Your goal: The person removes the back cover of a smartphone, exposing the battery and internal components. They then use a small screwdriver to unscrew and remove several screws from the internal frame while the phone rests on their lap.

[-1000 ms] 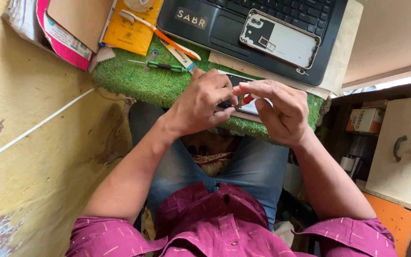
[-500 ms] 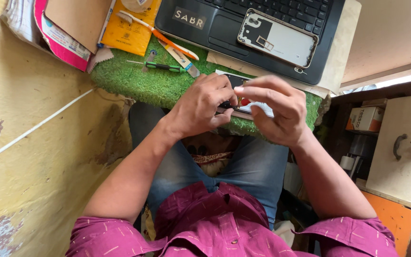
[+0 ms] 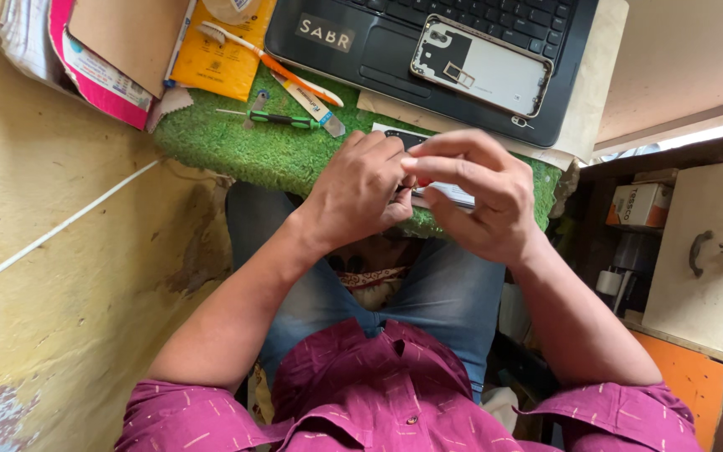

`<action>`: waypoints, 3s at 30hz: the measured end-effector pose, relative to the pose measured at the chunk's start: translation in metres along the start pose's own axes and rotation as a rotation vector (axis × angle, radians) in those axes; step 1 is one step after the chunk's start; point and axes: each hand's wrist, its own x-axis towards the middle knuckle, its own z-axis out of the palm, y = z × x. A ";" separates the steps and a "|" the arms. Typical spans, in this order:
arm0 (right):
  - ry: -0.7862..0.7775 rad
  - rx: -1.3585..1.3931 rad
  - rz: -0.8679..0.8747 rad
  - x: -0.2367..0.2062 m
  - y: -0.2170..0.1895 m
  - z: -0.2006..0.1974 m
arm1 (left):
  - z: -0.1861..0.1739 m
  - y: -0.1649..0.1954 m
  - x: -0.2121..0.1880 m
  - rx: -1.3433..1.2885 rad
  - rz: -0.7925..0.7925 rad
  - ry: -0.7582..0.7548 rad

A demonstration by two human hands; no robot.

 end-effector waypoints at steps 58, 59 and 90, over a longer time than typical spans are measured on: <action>0.498 0.407 0.223 -0.037 0.068 -0.023 | -0.004 -0.030 0.042 -0.368 -0.111 0.090; 0.506 0.391 0.220 -0.038 0.070 -0.025 | 0.000 -0.034 0.052 -0.395 -0.126 0.128; 0.354 0.124 0.078 -0.033 0.059 0.002 | -0.002 -0.007 0.004 -0.322 -0.168 0.226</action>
